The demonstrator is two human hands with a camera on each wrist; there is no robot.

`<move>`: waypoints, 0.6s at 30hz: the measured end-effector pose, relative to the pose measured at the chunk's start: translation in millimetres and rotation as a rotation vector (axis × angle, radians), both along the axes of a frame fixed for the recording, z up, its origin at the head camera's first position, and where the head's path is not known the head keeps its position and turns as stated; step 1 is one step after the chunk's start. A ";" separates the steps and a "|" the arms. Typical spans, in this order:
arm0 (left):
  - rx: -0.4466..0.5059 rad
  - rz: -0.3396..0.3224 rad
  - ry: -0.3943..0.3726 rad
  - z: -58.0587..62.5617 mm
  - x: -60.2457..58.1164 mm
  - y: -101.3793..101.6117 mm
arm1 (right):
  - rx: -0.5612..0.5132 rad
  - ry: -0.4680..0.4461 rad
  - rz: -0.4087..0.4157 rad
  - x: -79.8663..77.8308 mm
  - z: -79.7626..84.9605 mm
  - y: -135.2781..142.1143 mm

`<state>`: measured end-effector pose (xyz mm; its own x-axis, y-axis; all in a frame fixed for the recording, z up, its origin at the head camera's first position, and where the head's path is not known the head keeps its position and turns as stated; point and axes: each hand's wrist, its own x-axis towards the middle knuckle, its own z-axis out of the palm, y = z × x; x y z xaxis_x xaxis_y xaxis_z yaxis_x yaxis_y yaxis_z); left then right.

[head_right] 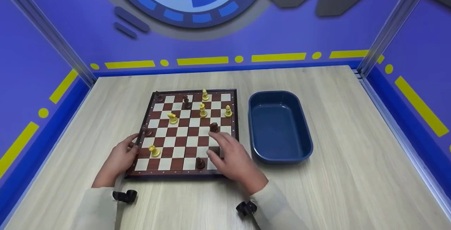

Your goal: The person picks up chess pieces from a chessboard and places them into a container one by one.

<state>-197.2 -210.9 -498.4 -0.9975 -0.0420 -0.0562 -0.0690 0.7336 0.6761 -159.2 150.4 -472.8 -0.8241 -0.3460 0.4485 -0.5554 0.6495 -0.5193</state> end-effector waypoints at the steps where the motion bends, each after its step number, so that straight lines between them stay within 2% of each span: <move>1: 0.024 0.003 -0.006 -0.6 -0.1 -0.5 | -0.011 -0.019 0.006 0.4 0.0 -1.4; 5: 0.111 0.025 -0.047 -2.4 0.2 -2.2 | -0.046 -0.067 0.021 2.1 -1.7 -7.0; 8: 0.141 0.027 -0.062 -2.7 0.7 -4.0 | -0.063 -0.071 0.031 3.3 -4.3 -10.5; 13: 0.139 0.007 -0.049 -2.9 1.6 -6.3 | -0.069 -0.079 0.052 4.4 -8.0 -15.6; 18: 0.125 0.001 -0.028 -4.3 0.5 -6.9 | -0.086 -0.134 0.088 5.9 -9.5 -20.0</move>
